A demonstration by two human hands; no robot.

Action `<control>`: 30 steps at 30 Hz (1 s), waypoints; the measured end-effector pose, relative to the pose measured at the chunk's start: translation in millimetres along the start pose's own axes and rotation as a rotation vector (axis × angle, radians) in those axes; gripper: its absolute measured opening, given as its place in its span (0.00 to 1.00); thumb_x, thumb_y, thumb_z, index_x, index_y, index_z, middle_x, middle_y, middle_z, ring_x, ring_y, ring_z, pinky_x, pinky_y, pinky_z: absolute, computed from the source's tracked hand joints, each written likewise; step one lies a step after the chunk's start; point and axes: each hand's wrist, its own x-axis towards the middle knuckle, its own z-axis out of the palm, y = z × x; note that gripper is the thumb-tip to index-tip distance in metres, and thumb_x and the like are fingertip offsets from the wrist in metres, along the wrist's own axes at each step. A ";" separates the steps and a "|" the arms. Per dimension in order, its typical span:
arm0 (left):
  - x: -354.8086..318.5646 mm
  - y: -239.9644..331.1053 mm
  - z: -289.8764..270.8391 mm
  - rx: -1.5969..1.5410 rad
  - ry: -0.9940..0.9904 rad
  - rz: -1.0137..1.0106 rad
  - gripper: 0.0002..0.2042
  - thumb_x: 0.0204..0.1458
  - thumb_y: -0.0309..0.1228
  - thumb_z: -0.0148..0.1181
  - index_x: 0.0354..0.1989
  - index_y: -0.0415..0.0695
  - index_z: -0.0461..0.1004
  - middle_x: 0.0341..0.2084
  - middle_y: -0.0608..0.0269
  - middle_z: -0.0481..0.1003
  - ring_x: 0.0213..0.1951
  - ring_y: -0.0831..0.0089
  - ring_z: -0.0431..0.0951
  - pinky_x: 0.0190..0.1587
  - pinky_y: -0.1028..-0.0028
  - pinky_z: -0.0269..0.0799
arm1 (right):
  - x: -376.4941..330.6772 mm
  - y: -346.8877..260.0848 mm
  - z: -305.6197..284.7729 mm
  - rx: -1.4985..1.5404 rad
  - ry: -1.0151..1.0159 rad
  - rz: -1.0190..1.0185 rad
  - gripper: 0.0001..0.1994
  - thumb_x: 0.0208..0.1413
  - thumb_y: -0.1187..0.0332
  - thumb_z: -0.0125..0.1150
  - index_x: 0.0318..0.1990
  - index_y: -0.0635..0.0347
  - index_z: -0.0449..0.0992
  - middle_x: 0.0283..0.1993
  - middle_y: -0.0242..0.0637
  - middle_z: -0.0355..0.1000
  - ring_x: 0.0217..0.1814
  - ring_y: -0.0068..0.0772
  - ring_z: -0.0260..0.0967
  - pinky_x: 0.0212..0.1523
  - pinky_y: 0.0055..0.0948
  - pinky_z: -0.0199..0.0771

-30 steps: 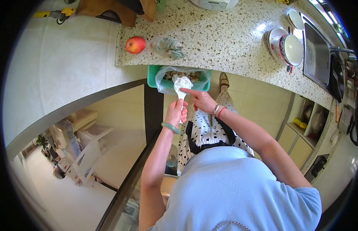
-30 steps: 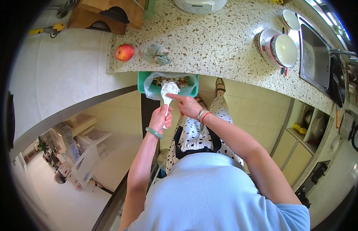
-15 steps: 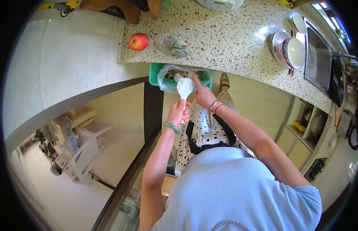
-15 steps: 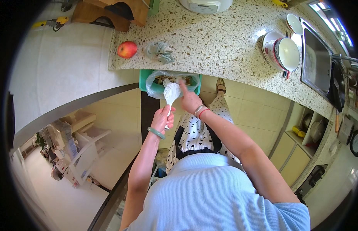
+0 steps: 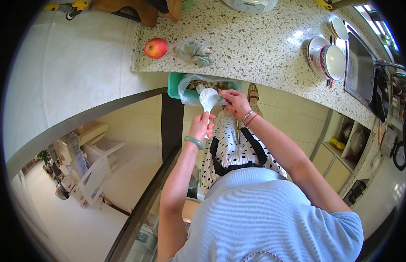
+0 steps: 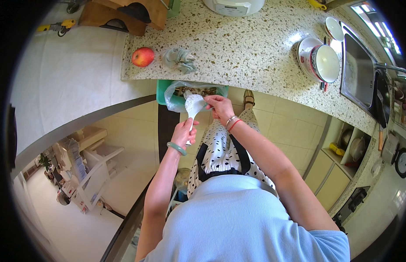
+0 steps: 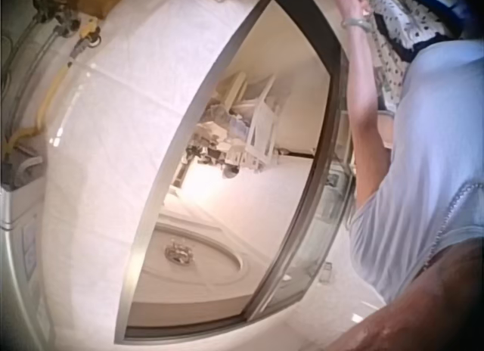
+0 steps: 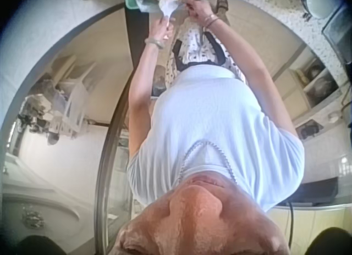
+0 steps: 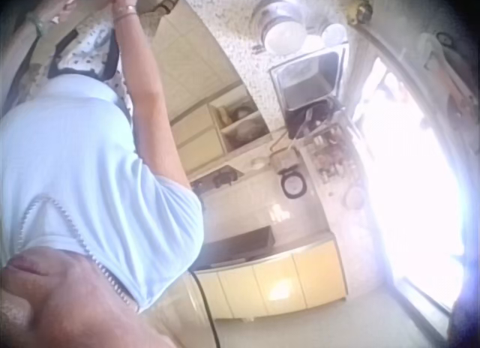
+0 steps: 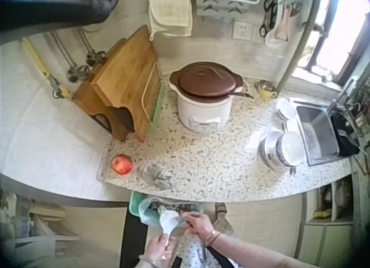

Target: The person washes a white bowl under running water in the kitchen sink, then scoops cooked white rice from a rice cooker into the bowl using a rice paddle. The person then scrapes the remaining rice from the paddle into a trash bin and places the bowl in the sink.

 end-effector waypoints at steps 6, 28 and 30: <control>-2.3 5.7 4.3 0.004 0.001 -0.014 0.17 0.65 0.42 0.44 0.42 0.38 0.68 0.15 0.74 0.59 0.13 0.86 0.53 0.15 0.80 0.53 | -1.6 0.2 8.1 0.063 -0.083 0.006 0.10 0.57 0.68 0.61 0.46 0.57 0.78 0.25 0.27 0.72 0.13 0.13 0.51 0.14 0.19 0.46; -2.1 6.7 11.8 0.019 -0.020 -0.036 0.17 0.65 0.43 0.44 0.42 0.39 0.68 0.16 0.74 0.59 0.13 0.86 0.52 0.16 0.81 0.53 | 16.7 -8.3 23.9 -0.418 0.172 -0.380 0.07 0.56 0.76 0.55 0.39 0.64 0.78 0.31 0.35 0.78 0.19 0.17 0.68 0.16 0.21 0.65; -1.6 6.5 10.9 0.011 -0.020 -0.039 0.17 0.65 0.43 0.44 0.42 0.39 0.68 0.15 0.74 0.58 0.13 0.86 0.53 0.16 0.80 0.53 | 11.0 -12.3 23.1 -0.410 0.104 -0.364 0.09 0.55 0.77 0.52 0.39 0.64 0.79 0.31 0.36 0.78 0.23 0.18 0.72 0.19 0.22 0.69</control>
